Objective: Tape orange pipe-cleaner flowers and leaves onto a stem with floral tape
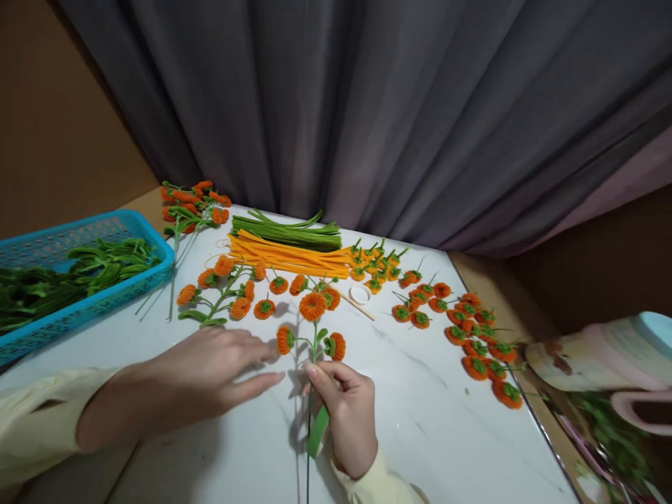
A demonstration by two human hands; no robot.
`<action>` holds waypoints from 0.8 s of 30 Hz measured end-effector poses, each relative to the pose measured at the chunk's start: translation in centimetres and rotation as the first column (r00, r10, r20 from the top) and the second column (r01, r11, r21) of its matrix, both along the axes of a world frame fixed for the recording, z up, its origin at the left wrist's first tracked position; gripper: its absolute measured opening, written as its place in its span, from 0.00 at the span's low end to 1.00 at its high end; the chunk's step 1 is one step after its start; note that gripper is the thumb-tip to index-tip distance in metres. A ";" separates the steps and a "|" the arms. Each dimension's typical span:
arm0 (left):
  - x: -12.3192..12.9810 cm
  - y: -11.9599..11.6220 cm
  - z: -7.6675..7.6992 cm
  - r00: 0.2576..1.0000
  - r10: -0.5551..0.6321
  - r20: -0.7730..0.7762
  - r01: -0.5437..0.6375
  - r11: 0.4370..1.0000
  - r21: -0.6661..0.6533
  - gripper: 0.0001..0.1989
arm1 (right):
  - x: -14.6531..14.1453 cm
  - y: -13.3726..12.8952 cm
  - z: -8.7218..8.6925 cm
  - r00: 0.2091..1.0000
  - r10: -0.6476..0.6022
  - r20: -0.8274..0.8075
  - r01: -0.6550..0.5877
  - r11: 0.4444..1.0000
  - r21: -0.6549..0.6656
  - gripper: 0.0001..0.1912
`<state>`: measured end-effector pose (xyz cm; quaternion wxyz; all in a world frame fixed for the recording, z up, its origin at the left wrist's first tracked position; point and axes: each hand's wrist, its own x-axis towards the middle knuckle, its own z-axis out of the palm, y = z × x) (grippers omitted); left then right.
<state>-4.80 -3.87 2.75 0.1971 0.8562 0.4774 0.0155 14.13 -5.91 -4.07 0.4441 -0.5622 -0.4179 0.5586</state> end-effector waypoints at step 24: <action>5.1 5.8 -3.3 0.770 0.255 0.585 0.222 0.754 -0.619 0.13 | 1.0 -0.9 -0.2 0.994 -0.097 -0.056 0.095 0.995 -0.043 0.16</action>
